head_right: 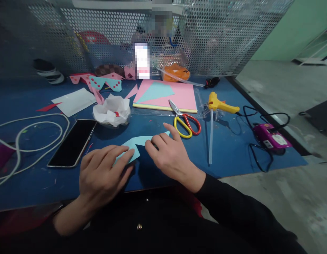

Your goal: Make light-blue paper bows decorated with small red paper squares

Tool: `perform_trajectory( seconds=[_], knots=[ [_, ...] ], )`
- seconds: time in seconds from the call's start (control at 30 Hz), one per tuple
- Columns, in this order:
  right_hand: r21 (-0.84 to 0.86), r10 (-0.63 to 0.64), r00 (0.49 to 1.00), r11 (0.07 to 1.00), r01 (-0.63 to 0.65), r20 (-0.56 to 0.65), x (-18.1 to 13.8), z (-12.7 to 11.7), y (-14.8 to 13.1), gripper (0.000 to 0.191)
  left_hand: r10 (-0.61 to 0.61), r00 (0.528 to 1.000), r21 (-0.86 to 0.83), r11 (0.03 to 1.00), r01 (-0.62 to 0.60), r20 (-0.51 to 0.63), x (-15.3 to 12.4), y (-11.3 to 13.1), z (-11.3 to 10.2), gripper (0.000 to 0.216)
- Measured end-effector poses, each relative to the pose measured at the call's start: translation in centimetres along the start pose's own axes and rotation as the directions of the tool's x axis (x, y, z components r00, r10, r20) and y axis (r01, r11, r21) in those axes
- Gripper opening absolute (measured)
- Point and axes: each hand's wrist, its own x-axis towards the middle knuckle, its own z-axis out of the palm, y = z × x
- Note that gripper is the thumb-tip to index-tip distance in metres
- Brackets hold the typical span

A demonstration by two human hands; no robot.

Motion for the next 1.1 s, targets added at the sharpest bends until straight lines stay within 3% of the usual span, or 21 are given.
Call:
perform_trajectory(
  seconds=[0.13,0.33,0.53,0.67,0.77,0.87,1.0,1.1],
  knots=[
    [-0.05,-0.022,0.998,0.999,0.019,-0.058,-0.2,-1.2,-0.8,0.019,0.026,0.999,0.081,0.996,-0.023,-0.048,0.0,-0.4,0.4,0.024],
    [-0.051,0.059,0.994,0.997,-0.064,-0.096,-0.7,-3.0,-0.9,0.015,0.045,0.989,0.089,0.996,-0.033,-0.139,1.1,-0.2,-0.1,0.025],
    [-0.111,0.091,0.981,0.988,-0.111,-0.169,-0.9,-4.6,-1.4,0.017,0.03,0.999,-0.039,0.999,-0.032,-0.037,3.2,-0.9,0.0,0.025],
    [-0.08,0.105,0.994,0.991,-0.105,-0.011,-1.8,-3.3,-2.6,0.019,0.05,0.995,-0.071,0.996,-0.044,0.081,2.8,-0.8,1.4,0.023],
    [-0.058,0.084,0.99,0.995,-0.078,0.116,-2.7,-1.7,-3.2,0.026,0.079,0.993,-0.048,0.996,-0.075,0.092,1.5,-0.2,2.3,0.022],
    [-0.011,0.062,0.985,0.998,-0.061,0.164,-3.3,-0.7,-3.7,0.025,0.102,0.991,-0.07,0.993,-0.096,0.088,0.4,0.2,2.5,0.018],
    [0.155,0.073,0.964,0.981,-0.115,0.255,-3.5,-1.4,-3.3,0.021,0.093,0.989,-0.132,0.988,-0.078,0.11,-0.2,0.0,2.6,0.018],
    [0.358,0.075,0.942,0.913,-0.197,0.327,-2.8,-3.1,-1.2,0.024,0.073,0.992,-0.152,0.987,-0.057,0.103,-0.5,-0.1,2.7,0.017]
  ],
)
